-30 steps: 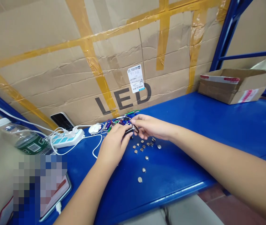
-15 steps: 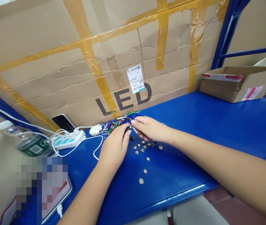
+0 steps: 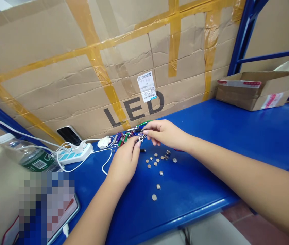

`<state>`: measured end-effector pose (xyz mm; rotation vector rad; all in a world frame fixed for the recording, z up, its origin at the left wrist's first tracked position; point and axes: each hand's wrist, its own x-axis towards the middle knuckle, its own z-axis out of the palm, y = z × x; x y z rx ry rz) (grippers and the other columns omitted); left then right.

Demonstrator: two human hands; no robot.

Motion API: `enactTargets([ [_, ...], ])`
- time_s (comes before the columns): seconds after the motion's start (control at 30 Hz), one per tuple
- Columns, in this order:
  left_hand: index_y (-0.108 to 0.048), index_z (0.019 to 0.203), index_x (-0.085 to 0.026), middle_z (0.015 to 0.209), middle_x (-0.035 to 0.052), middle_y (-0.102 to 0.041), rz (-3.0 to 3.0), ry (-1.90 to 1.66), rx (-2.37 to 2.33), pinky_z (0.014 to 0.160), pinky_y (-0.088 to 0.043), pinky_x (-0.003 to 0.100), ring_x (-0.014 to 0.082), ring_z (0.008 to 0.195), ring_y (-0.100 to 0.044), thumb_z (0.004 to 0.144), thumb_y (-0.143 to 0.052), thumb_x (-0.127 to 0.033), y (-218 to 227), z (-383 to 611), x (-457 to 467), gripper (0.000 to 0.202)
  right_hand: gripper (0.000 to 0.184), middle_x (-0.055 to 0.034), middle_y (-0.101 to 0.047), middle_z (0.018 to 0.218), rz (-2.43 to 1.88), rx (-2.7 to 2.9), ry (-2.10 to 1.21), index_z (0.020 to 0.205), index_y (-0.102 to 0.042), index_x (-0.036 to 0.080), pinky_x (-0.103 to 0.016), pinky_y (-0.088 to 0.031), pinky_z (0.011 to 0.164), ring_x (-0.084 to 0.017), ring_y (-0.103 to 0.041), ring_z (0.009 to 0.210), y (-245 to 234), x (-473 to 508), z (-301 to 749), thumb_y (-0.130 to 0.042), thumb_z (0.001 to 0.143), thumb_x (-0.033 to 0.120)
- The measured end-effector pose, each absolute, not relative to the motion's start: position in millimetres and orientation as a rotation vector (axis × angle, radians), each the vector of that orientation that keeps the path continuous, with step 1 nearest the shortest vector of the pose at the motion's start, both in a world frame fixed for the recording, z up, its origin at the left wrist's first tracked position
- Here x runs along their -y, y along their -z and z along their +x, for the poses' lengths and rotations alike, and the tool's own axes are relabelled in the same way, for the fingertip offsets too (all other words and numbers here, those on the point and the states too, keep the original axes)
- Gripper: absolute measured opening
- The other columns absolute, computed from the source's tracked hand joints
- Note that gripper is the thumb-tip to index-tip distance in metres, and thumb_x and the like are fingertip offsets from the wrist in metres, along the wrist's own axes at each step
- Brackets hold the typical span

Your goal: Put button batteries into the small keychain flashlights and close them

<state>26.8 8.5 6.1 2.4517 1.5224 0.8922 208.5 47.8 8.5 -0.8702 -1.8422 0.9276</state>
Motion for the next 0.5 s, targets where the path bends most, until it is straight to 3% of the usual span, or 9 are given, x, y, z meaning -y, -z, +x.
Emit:
enactTargets([
  [0.13, -0.053, 0.126, -0.02, 0.114, 0.0092, -0.07, 2.401, -0.75, -1.541, 0.083, -0.052, 0.041, 0.028, 0.1, -0.067, 0.093, -0.048, -0.039, -2.4, 30.7, -7.1, 0.038, 0.016, 0.0028, -0.057, 0.06, -0.865, 1.73, -0.985, 0.08, -0.057, 0.019, -0.022, -0.046, 0.047, -0.01, -0.054, 0.051, -6.0, -48.3, 204.7, -0.056, 0.088, 0.032],
  [0.27, -0.051, 0.122, -0.022, 0.101, 0.0083, -0.072, 2.368, -0.774, -1.557, 0.072, -0.052, 0.037, 0.0272, 0.092, -0.07, 0.096, -0.041, -0.037, -0.6, 30.6, -6.3, 0.031, 0.013, 0.0031, -0.06, 0.061, -0.908, 1.894, -0.799, 0.084, -0.056, 0.019, -0.023, -0.047, 0.053, -0.011, -0.059, 0.055, -0.4, -49.9, 203.8, -0.051, 0.091, 0.028],
  [0.4, -0.047, 0.128, -0.022, 0.103, 0.0081, -0.071, 2.437, -0.819, -1.54, 0.077, -0.052, 0.039, 0.0266, 0.094, -0.069, 0.094, -0.045, -0.033, 0.9, 29.4, -8.1, 0.035, 0.014, 0.0052, -0.057, 0.056, -0.957, 2.085, -0.639, 0.087, -0.06, 0.018, -0.024, -0.044, 0.057, -0.01, -0.056, 0.05, -2.0, -51.1, 207.1, -0.048, 0.092, 0.022],
  [0.5, -0.039, 0.14, -0.023, 0.111, 0.0077, -0.069, 2.496, -0.873, -1.448, 0.089, -0.051, 0.04, 0.025, 0.103, -0.066, 0.094, -0.047, -0.03, 2.5, 30.1, -9.6, 0.047, 0.019, 0.0045, -0.058, 0.059, -1.004, 2.153, -0.592, 0.094, -0.065, 0.018, -0.025, -0.043, 0.057, -0.01, -0.054, 0.048, -2.9, -51.6, 207.5, -0.046, 0.092, 0.018],
])
